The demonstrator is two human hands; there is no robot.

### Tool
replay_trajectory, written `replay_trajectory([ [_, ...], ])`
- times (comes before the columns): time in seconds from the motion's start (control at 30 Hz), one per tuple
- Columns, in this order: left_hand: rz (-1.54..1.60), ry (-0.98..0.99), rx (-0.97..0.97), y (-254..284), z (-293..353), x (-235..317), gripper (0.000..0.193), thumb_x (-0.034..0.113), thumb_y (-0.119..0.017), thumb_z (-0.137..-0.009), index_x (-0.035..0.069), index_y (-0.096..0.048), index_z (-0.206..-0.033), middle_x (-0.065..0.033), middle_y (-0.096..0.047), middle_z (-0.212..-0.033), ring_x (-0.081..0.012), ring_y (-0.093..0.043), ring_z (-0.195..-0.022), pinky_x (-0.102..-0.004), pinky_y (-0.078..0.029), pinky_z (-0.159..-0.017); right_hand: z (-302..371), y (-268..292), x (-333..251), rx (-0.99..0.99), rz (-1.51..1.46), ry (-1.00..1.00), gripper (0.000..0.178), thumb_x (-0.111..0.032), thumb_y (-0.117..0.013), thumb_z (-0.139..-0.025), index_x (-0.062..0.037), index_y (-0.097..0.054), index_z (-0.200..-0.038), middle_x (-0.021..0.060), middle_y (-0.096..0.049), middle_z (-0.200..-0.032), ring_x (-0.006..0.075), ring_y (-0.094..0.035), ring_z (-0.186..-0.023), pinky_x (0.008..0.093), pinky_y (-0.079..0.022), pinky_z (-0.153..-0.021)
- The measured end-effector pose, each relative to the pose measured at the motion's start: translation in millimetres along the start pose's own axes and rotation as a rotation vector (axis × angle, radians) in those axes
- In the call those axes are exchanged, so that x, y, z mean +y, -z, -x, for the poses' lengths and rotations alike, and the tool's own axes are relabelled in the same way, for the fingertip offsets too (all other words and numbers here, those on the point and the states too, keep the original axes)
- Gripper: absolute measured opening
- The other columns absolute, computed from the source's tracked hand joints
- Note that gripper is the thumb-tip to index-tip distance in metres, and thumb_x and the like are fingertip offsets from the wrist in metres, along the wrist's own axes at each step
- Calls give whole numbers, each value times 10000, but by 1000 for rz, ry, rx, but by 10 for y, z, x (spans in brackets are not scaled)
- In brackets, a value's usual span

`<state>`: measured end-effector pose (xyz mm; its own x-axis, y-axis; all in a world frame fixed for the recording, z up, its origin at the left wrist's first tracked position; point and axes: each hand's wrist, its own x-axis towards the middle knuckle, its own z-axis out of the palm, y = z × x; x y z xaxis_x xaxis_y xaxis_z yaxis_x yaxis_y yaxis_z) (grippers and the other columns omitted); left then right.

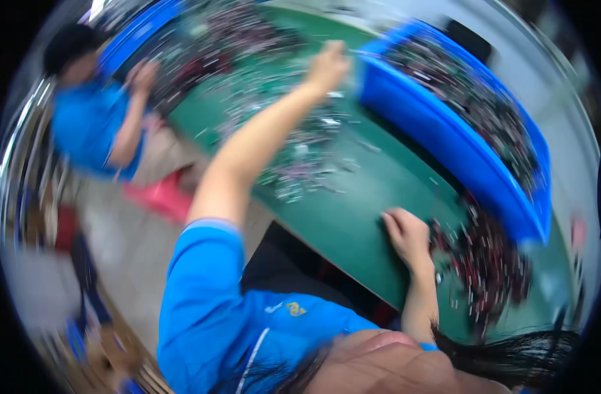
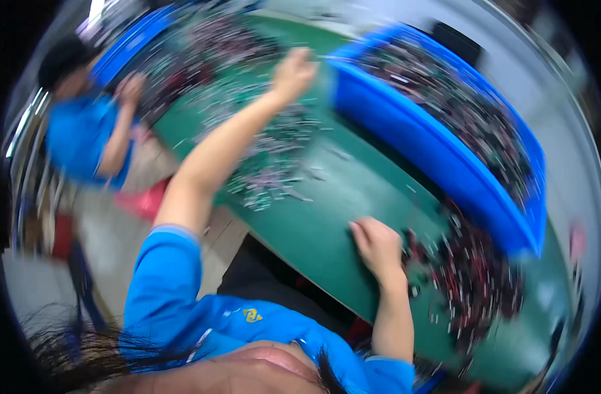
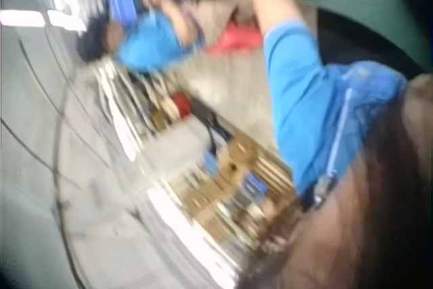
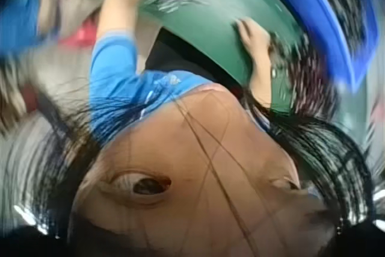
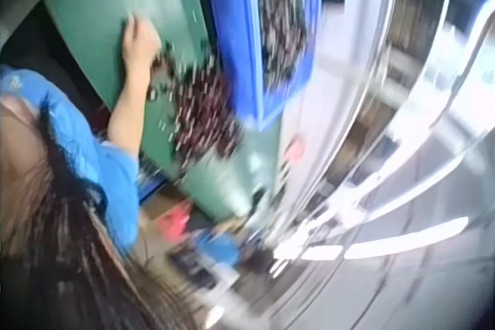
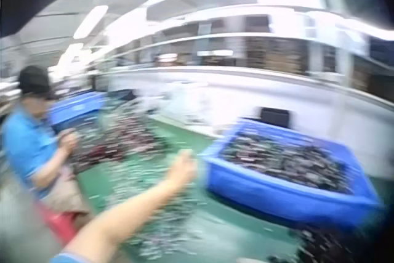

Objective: Manually assembling small electronic components by connecting wires to circuit boards and housing units.

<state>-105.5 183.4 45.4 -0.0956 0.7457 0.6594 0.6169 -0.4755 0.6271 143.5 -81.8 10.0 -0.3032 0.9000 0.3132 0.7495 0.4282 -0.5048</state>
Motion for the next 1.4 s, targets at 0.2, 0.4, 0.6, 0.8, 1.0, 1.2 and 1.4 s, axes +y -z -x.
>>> replay_trajectory([
  [0.2, -257, -310, -48, -525, 67, 375, 239, 269, -483, -905, 39, -479, -969, -178, -574, -812, -365, -544, -638, -435, -428, -569, -372, -128, 531, 84, -37, 83, 157, -263, -535, -862, -117, -590, -853, 58, -623, -739, 262, -594, -627, 341, -452, -555],
  [0.4, -141, -571, -554, -816, 929, 1019, 104, 75, -523, -854, 20, -443, -890, -129, -477, -786, -284, -466, -655, -378, -404, -621, -617, 197, 650, 141, -657, -191, 256, -353, -520, -890, -108, -541, -961, 53, -599, -675, 232, -548, -562, 342, -424, -539],
  [0.6, 177, -256, -768, -1148, 1265, 1355, 197, 6, -529, -799, 9, -444, -977, -129, -481, -870, -259, -489, -708, -351, -416, -664, -657, 360, 860, 344, -634, -392, 273, -358, -522, -891, -87, -516, -923, 47, -587, -688, 204, -525, -569, 333, -422, -549],
  [0.8, 200, -324, -607, -726, 1229, 1333, 408, -66, -517, -722, -22, -424, -1117, -168, -471, -1050, -280, -491, -898, -338, -403, -825, -852, 271, 669, 282, -727, -361, 281, -350, -528, -883, -72, -493, -902, 46, -567, -720, 180, -518, -596, 322, -417, -556],
  [1.0, 60, -449, -668, -129, 1366, 841, 513, 10, -572, -700, 29, -454, -1199, -231, -451, -1234, -374, -480, -1089, -432, -401, -926, -815, -229, 180, 272, -951, -437, 301, -143, -527, -825, -23, -504, -1100, 82, -588, -810, 160, -552, -628, 272, -436, -528],
  [1.2, -153, -569, 11, 1415, 1059, 985, 551, 20, -595, -739, 55, -407, -1255, -154, -373, -1355, -308, -429, -1178, -394, -357, -980, -82, 89, -81, 251, -640, -407, 223, -136, -507, -903, -35, -499, -1101, 37, -565, -678, 81, -486, -551, 191, -409, -490],
  [1.4, -954, -490, 417, 3480, 1248, 57, 437, 75, -625, -684, 42, -499, -1101, -156, -505, -1181, -295, -528, -1025, -362, -416, -856, 16, 148, 181, 277, -344, -29, 202, -154, -474, -929, -50, -507, -1099, 16, -534, -653, 63, -423, -529, 162, -338, -490],
])
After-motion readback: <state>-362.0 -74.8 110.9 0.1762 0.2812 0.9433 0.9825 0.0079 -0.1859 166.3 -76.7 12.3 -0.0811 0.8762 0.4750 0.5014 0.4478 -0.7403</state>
